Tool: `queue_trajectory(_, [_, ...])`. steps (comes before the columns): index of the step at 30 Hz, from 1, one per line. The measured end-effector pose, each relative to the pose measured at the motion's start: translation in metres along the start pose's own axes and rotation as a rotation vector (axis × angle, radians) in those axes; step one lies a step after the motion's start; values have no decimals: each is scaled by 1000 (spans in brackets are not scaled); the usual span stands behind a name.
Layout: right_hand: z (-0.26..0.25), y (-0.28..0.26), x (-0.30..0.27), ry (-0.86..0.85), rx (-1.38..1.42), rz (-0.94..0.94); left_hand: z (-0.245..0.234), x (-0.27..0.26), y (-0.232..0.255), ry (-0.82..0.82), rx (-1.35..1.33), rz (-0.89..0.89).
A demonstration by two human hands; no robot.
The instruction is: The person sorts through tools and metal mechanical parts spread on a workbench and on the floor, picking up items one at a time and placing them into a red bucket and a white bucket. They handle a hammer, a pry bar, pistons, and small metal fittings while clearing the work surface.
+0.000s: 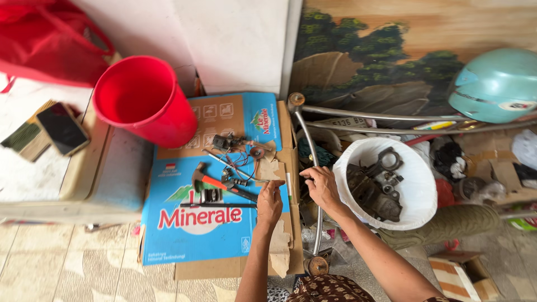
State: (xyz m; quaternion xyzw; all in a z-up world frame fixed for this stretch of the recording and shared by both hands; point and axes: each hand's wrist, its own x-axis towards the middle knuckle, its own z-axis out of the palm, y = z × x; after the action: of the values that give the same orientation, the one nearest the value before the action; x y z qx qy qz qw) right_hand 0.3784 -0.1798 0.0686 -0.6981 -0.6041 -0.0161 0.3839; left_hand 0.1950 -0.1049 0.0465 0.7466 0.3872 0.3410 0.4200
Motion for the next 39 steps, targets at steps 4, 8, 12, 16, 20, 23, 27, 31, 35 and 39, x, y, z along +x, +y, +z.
queue_trajectory(4, [19,1,2,-290,-8,279,-5,-14,-11,97,-51,-50])
queue_trajectory(8, [36,-1,-3,-323,-22,140,-10,-30,-24,154,-39,-103])
queue_trajectory(12, [55,-12,-8,-325,46,67,-22,-41,-41,126,-14,-207])
queue_trajectory(16, [77,-26,-11,-382,55,137,-40,-36,-64,123,-44,-154])
queue_trajectory(20, [114,-48,-13,-464,93,273,-77,-29,-91,79,5,-138])
queue_trajectory(23, [152,-63,-15,-483,69,313,-115,-24,-113,55,12,-114])
queue_trajectory(27, [205,-76,-20,-440,-82,271,-169,-16,-140,37,38,-85])
queue_trajectory(31, [235,-82,-26,-403,-297,379,-218,-9,-160,-31,45,-181])
queue_trajectory(35, [244,-77,-26,-424,-419,430,-247,-9,-171,10,47,-102])
queue_trajectory(39, [249,-68,-22,-452,-542,314,-255,-11,-184,-6,84,-163])
